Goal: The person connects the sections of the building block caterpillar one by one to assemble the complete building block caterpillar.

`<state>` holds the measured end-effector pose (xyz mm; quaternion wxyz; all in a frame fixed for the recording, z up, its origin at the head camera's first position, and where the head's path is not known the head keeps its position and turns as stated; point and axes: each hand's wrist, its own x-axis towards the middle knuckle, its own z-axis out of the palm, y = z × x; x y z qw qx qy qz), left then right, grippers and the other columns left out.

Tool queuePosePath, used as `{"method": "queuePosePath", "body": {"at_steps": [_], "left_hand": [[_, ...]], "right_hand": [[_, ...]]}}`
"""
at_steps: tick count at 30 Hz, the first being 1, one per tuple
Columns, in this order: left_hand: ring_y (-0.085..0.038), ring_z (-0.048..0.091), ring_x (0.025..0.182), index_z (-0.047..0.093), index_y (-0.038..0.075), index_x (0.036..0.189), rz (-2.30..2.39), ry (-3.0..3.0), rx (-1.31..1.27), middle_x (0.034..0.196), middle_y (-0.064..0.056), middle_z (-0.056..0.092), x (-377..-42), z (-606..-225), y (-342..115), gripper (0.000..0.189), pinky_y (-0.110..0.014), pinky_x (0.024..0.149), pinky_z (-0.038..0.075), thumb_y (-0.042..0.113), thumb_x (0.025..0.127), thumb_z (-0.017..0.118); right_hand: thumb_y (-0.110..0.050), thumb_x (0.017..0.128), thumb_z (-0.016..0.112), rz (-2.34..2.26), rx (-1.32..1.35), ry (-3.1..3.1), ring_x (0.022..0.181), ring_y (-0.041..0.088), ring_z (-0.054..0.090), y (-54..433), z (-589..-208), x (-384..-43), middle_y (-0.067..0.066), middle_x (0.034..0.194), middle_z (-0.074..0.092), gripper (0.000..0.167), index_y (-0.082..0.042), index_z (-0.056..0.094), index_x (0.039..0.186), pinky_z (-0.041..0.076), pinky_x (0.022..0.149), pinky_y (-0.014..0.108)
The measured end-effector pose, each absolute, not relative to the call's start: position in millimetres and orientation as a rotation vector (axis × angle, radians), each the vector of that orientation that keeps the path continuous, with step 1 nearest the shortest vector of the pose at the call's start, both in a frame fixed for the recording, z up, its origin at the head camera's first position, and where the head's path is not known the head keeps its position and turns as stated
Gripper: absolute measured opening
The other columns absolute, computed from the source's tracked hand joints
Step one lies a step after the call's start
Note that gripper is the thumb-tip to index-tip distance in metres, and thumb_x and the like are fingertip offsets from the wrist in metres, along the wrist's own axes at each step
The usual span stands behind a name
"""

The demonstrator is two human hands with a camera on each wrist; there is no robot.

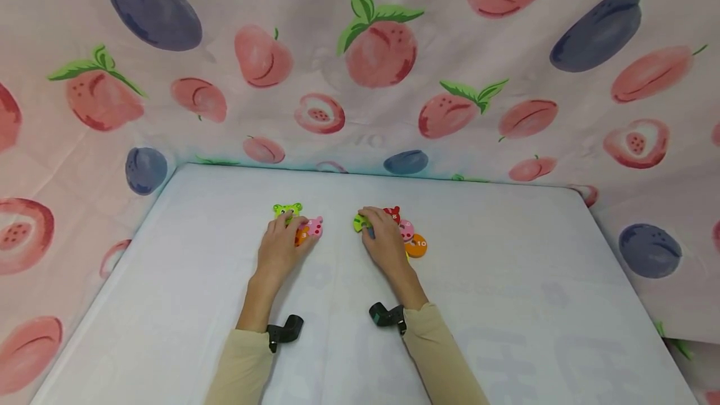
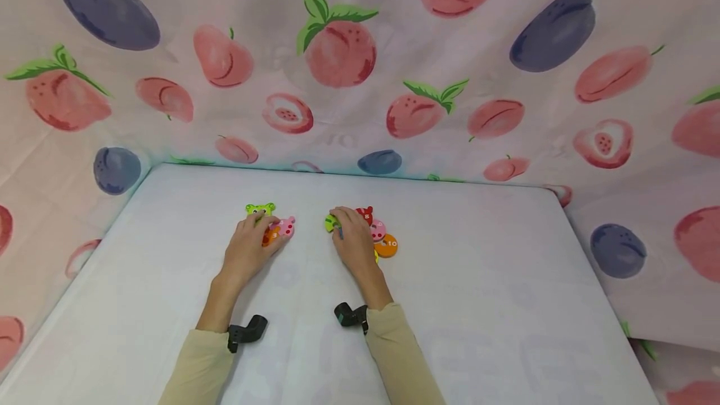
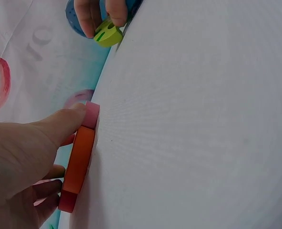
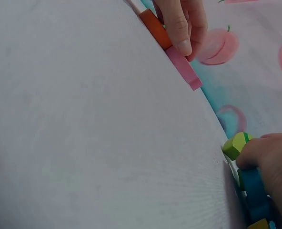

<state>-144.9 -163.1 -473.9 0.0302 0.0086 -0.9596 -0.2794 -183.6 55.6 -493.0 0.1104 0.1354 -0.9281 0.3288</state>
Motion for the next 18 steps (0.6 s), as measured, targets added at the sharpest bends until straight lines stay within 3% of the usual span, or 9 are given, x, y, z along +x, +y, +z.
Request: {"method": "queuePosePath", "body": {"at_steps": [18], "left_hand": [[-0.037,0.038,0.134,0.059,0.012,0.128,-0.849,-2.961,0.021,0.146,-0.018,0.042,-145.0,-473.1,-163.3,0.048,-0.055,0.110,0.037,0.038,0.089,0.068]], "right_hand": [[-0.006,0.091,0.064,1.183,0.350,-2.599,0.105,0.024,0.055,55.5,-497.2,-185.3,0.011,0.112,0.055,0.020,-0.007,0.065,0.111,0.051,0.100,0.035]]}}
